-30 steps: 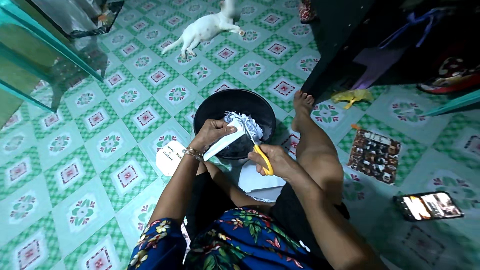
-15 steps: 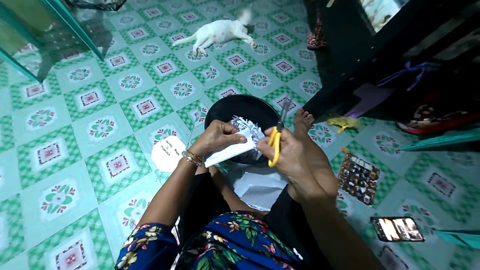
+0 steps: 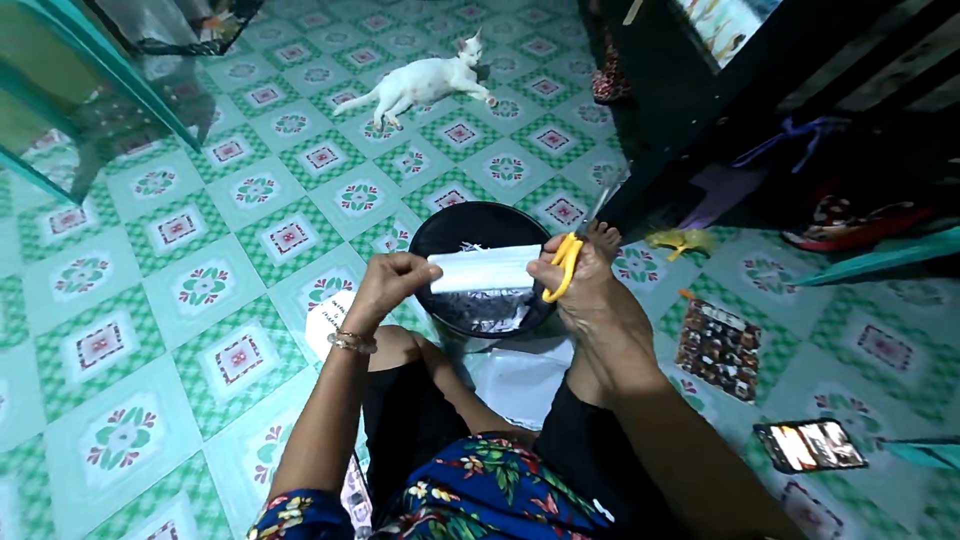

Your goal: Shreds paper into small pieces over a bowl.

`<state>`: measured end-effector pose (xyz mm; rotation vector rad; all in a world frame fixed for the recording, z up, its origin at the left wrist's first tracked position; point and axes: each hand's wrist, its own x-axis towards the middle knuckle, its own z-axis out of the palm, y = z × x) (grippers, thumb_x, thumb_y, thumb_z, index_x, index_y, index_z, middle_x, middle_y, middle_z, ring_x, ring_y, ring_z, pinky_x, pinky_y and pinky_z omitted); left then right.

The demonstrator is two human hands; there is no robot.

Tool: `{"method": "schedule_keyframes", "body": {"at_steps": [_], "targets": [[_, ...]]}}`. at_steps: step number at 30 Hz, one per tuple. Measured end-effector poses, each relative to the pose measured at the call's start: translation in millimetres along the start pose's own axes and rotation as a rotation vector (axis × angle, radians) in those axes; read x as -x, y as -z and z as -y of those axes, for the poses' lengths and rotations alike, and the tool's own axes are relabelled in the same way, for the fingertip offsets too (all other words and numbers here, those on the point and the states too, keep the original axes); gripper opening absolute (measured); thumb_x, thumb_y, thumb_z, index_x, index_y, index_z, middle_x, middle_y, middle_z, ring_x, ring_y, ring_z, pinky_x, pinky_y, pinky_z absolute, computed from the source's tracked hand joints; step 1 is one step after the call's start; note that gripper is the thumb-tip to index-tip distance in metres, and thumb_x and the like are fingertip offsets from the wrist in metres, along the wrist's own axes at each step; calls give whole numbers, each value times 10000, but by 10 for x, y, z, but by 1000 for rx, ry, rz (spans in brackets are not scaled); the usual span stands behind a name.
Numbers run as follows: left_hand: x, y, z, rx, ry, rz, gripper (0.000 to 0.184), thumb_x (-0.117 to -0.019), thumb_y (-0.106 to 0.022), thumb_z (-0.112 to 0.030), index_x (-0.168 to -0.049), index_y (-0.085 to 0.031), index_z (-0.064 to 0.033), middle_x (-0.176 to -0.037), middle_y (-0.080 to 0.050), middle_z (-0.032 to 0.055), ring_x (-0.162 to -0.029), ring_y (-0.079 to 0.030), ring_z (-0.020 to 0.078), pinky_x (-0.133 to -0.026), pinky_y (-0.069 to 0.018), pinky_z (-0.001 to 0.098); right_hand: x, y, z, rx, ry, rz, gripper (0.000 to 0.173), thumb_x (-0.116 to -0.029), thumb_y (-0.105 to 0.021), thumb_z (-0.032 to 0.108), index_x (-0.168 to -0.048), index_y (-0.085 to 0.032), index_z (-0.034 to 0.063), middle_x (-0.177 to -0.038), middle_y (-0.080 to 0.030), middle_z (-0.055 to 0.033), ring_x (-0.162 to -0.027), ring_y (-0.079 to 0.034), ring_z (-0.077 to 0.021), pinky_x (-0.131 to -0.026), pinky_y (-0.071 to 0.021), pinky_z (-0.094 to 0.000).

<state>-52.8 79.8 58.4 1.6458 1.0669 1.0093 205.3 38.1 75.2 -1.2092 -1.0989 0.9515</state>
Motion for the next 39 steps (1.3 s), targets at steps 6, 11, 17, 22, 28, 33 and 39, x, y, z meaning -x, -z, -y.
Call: {"method": "schedule_keyframes", "body": {"at_steps": [6,11,17,22,28,33,39], "targets": [[118,-663,-134,418,287,14,125,-988,-590,-69,-992,-704,-19,-695,-625,-37,-557,-568,35,-564,-532,216,-11,-85,-119,-218,-41,-237,305,-840,-694,-63,-1038,-551,120,-786,-589,84,-664,-577,11,-630,-535,-180],[130,-958,-403,472,424,162,231,-1053,-504,-92,-1055,-693,39,-743,-674,-4,-562,-597,33,-574,-542,190,79,-21,-232,149,341,-242,292,-873,-733,46,-1112,-576,-19,-899,-628,-7,-763,-613,-2,-711,-548,-178],[65,-824,-559,512,502,120,644,-1109,-193,-483,-918,-637,-57,-667,-693,5,-499,-617,62,-517,-548,206,91,144,-338,629,1275,20,95,-1025,-584,160,-981,-634,93,-936,-739,-93,-955,-685,-180,-951,-439,-357],[63,-752,-525,497,562,135,214,-1066,-501,-127,-916,-632,-51,-588,-637,16,-425,-551,56,-444,-501,188,100,182,-358,660,1368,185,122,-1055,-532,154,-1021,-642,114,-996,-744,-75,-1043,-664,-148,-1024,-380,-339],[64,-747,-449,619,486,33,176,-989,-569,31,-855,-642,-58,-564,-596,-18,-453,-558,49,-499,-528,190,51,155,-391,678,1223,15,67,-944,-627,87,-964,-686,63,-892,-745,-112,-887,-698,-204,-929,-441,-390],[-26,-958,-199,715,337,-297,136,-1001,-604,-26,-897,-670,-82,-641,-669,-12,-512,-615,61,-549,-563,220,323,98,-65,414,61,180,347,-949,-714,158,-1169,-590,-81,-812,-687,-93,-688,-667,-137,-684,-576,-328],[-77,-1142,-102,675,212,-518,122,-974,-660,-24,-1060,-630,-107,-800,-728,-44,-660,-693,58,-684,-609,232,507,42,62,367,-489,566,439,-1053,-570,348,-1260,-549,-39,-889,-648,-84,-703,-642,-112,-677,-550,-277]]}}
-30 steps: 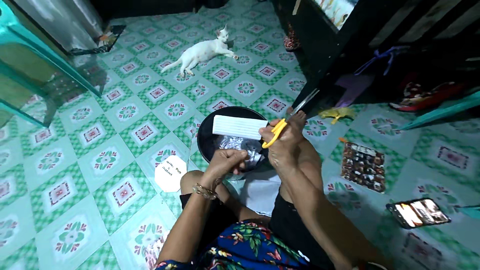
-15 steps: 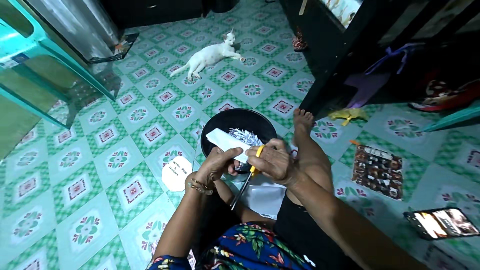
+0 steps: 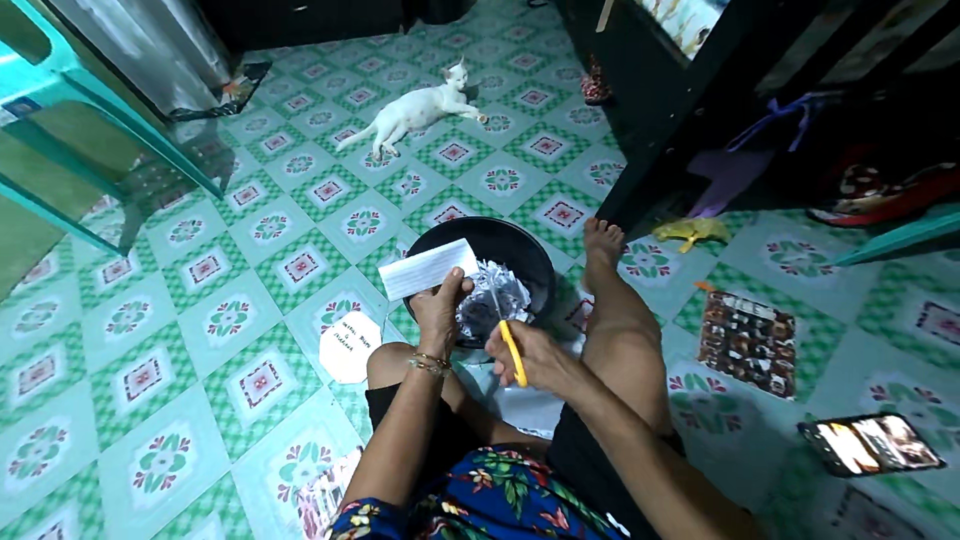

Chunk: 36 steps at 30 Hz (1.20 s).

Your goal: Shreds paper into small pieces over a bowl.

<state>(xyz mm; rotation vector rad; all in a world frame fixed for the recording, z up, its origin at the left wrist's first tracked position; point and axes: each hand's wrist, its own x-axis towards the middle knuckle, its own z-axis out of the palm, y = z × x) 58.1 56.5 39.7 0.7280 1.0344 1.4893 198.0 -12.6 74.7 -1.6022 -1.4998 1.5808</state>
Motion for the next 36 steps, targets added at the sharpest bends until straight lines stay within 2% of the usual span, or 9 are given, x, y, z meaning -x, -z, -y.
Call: {"method": "schedule_keyframes", "body": {"at_steps": [2,4,10,16,21,25,31,36], "targets": [[7,-11,44,8,-43,-3,190,-949,-691,-14,-1096,-615,-107,-846,-732,-43,-715,-704,67,-742,-613,253,-36,-42,-61,81,15,1,521,-1024,-605,417,-1285,-543,-30,-955,-660,-123,-760,-664,-166,-747,-569,-347],[12,-20,69,15,-67,-1,218,-929,-704,-5,-1097,-615,-111,-860,-727,-45,-723,-702,70,-743,-612,259,-53,-60,-64,132,41,-21,559,-1014,-614,440,-1300,-538,-35,-968,-672,-134,-776,-671,-184,-766,-567,-370],[54,22,98,8,-79,108,149,-967,-664,-36,-1076,-649,-136,-845,-745,-49,-689,-711,72,-719,-620,256,-86,-69,-79,152,111,-129,524,-1009,-637,410,-1253,-578,-50,-909,-676,-141,-735,-669,-188,-737,-570,-370],[77,17,91,22,-69,155,226,-950,-673,-4,-1124,-638,-144,-881,-752,-52,-717,-718,68,-735,-619,246,-132,-62,-115,122,161,-175,477,-1005,-653,367,-1210,-591,-59,-862,-668,-122,-702,-658,-156,-703,-565,-333],[86,13,58,-2,-29,137,231,-930,-694,-16,-1122,-644,-136,-902,-740,-55,-769,-708,63,-786,-605,260,-98,-52,-97,149,151,-142,520,-1002,-648,400,-1251,-576,-51,-911,-672,-130,-742,-662,-173,-736,-564,-356],[84,19,52,-5,-7,112,155,-942,-695,-61,-1068,-669,-147,-880,-724,-60,-766,-689,46,-793,-588,241,-76,-63,-85,154,101,-87,556,-1003,-639,426,-1285,-560,-46,-965,-679,-156,-792,-678,-202,-772,-567,-379],[103,54,43,-94,28,195,55,-984,-656,-182,-1017,-696,-163,-837,-716,-76,-758,-666,23,-780,-556,216,-113,-95,-96,139,139,-155,491,-1003,-656,371,-1225,-579,-61,-854,-661,-107,-680,-642,-137,-687,-556,-309],[94,55,16,-36,65,224,91,-977,-640,-111,-1042,-680,-159,-848,-718,-72,-752,-674,29,-787,-569,218,-109,-96,-122,138,162,-160,490,-1005,-650,376,-1221,-580,-58,-844,-657,-95,-674,-637,-116,-682,-551,-289]]}}
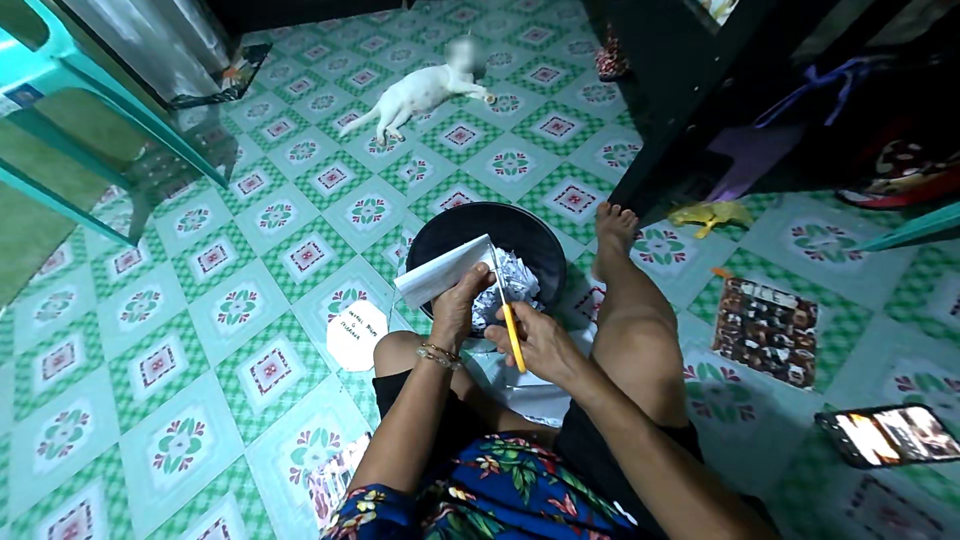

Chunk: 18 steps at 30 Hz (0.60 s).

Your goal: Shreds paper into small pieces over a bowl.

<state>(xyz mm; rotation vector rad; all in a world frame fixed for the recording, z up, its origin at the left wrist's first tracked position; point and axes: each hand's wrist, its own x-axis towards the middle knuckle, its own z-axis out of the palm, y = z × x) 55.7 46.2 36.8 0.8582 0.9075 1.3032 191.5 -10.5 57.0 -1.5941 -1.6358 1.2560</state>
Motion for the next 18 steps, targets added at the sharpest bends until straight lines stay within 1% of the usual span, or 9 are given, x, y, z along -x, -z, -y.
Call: {"method": "schedule_keyframes", "body": {"at_steps": [4,6,7,11,12,15,18], "targets": [[-25,18,16,99,-48,25,236,-911,-672,2,-1080,-653,-163,-864,-722,-59,-726,-677,47,-751,-589,233,7,3,-15,-11,-9,8,478,-1011,-639,380,-1216,-583,-48,-861,-659,-103,-689,-647,-131,-691,-558,-302],[-32,33,23,113,-59,49,291,-897,-684,13,-1109,-637,-180,-892,-718,-61,-740,-678,51,-751,-593,240,17,8,-16,-29,-10,6,463,-1013,-640,360,-1215,-587,-53,-870,-662,-121,-699,-650,-152,-698,-562,-323],[-32,35,26,116,-58,53,294,-895,-684,14,-1109,-639,-182,-893,-719,-60,-741,-680,52,-753,-595,241,19,8,-20,-32,-5,2,448,-1016,-639,345,-1210,-590,-56,-858,-659,-115,-689,-648,-145,-689,-562,-314],[-13,40,-10,37,22,69,166,-942,-635,-48,-1036,-658,-182,-823,-696,-79,-705,-652,30,-746,-568,209,26,7,-31,-35,-3,-1,405,-1021,-634,329,-1174,-594,-44,-805,-641,-79,-637,-623,-101,-652,-547,-270],[-17,44,-19,24,32,83,158,-947,-630,-54,-1032,-654,-185,-812,-691,-80,-694,-646,26,-731,-564,203,29,9,-32,-31,-7,7,412,-1021,-634,334,-1179,-593,-44,-807,-641,-80,-639,-623,-102,-652,-547,-273],[-49,63,-15,23,28,125,189,-920,-669,-32,-1032,-664,-184,-793,-694,-66,-641,-633,23,-657,-564,189,31,6,-42,-24,-18,18,426,-1023,-630,336,-1192,-589,-53,-818,-643,-92,-646,-624,-113,-658,-549,-281],[-50,51,-6,-34,51,121,144,-948,-664,-54,-1024,-674,-177,-752,-688,-60,-599,-624,17,-614,-552,176,28,3,-58,-23,-14,2,429,-1021,-631,350,-1176,-592,-49,-812,-640,-81,-646,-626,-107,-656,-548,-276]]}}
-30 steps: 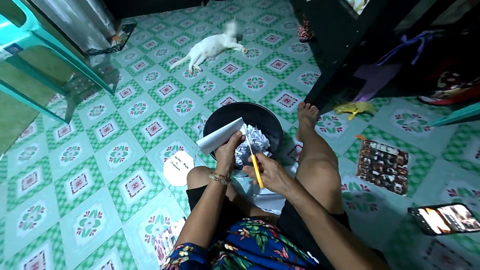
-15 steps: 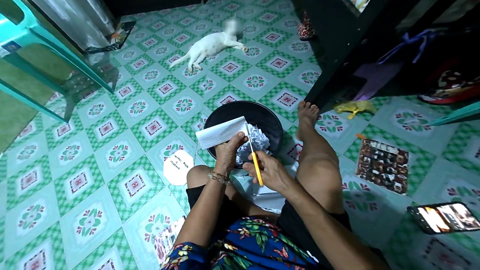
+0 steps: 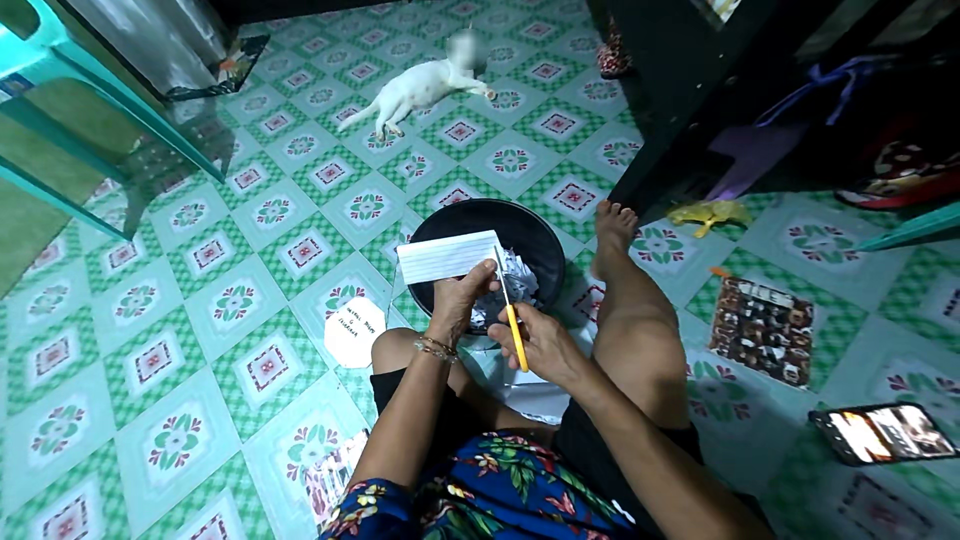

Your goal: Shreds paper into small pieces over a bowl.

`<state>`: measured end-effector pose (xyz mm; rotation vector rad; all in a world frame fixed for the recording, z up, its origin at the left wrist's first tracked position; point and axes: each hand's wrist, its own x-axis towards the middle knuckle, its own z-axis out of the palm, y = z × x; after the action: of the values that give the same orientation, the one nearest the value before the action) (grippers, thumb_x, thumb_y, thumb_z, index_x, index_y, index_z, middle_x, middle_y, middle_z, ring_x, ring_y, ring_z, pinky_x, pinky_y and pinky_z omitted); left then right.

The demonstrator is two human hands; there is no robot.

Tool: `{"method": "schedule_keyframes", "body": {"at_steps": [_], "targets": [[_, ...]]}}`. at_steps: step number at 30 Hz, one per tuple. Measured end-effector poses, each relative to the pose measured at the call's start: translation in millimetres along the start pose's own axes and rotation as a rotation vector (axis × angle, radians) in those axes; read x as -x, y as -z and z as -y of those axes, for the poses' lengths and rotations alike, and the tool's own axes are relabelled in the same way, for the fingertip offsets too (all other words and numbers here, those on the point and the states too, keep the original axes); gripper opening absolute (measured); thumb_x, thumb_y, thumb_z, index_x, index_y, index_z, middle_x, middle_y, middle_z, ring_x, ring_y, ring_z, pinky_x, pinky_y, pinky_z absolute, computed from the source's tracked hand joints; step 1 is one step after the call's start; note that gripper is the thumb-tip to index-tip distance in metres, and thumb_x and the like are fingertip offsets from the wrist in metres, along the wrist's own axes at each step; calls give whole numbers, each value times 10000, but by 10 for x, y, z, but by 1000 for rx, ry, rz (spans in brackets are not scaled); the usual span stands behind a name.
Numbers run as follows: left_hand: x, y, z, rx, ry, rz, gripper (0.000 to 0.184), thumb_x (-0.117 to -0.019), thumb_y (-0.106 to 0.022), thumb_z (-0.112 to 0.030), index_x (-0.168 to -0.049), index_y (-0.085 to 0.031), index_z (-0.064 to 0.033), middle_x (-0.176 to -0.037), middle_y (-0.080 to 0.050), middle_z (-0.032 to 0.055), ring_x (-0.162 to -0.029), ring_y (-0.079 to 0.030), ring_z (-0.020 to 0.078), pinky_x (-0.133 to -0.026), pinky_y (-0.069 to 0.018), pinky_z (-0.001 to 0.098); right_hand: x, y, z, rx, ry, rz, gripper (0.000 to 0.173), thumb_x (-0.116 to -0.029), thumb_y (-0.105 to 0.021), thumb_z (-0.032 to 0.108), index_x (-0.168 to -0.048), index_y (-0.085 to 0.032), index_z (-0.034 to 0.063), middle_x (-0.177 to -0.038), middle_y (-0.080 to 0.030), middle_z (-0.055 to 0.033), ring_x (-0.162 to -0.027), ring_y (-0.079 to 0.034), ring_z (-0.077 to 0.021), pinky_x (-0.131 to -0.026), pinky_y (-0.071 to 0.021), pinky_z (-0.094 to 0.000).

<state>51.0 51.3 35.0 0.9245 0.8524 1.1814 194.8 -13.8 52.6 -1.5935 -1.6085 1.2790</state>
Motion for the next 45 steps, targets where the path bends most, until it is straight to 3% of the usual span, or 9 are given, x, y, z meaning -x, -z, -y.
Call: {"method": "schedule_keyframes", "body": {"at_steps": [10,18,26,30,45], "targets": [[12,-31,1,22,-22,-35,126,-960,-671,-71,-1022,-678,-180,-758,-703,-57,-612,-642,21,-628,-561,177,13,-3,28,1,-5,-12,436,-1019,-635,343,-1202,-586,-49,-823,-649,-93,-662,-632,-116,-673,-550,-290],[16,-10,23,9,-40,2,106,-974,-664,-113,-1046,-672,-191,-771,-709,-58,-633,-653,19,-640,-566,184,-1,-57,-3,-27,35,-57,374,-1017,-644,301,-1138,-604,-50,-768,-640,-78,-615,-621,-106,-630,-546,-273],[11,-49,-26,-34,13,-49,132,-971,-652,-68,-1062,-645,-164,-749,-693,-56,-605,-639,18,-610,-557,176,17,-64,35,-36,9,-76,342,-1017,-646,270,-1122,-596,-52,-709,-614,-38,-562,-584,-51,-579,-514,-211],[9,-25,-11,-31,0,-16,133,-955,-671,-69,-1048,-656,-163,-745,-694,-49,-604,-640,25,-605,-555,177,-9,-54,52,-34,-19,-63,372,-1019,-646,295,-1154,-585,-47,-747,-632,-64,-589,-611,-83,-614,-539,-246],[14,-49,-26,-47,39,-20,135,-961,-645,-42,-1031,-652,-157,-727,-679,-56,-591,-626,22,-598,-549,178,-16,-17,145,-114,-51,-67,306,-1026,-633,238,-1089,-576,-56,-656,-585,-16,-522,-565,-23,-550,-503,-180]]}}
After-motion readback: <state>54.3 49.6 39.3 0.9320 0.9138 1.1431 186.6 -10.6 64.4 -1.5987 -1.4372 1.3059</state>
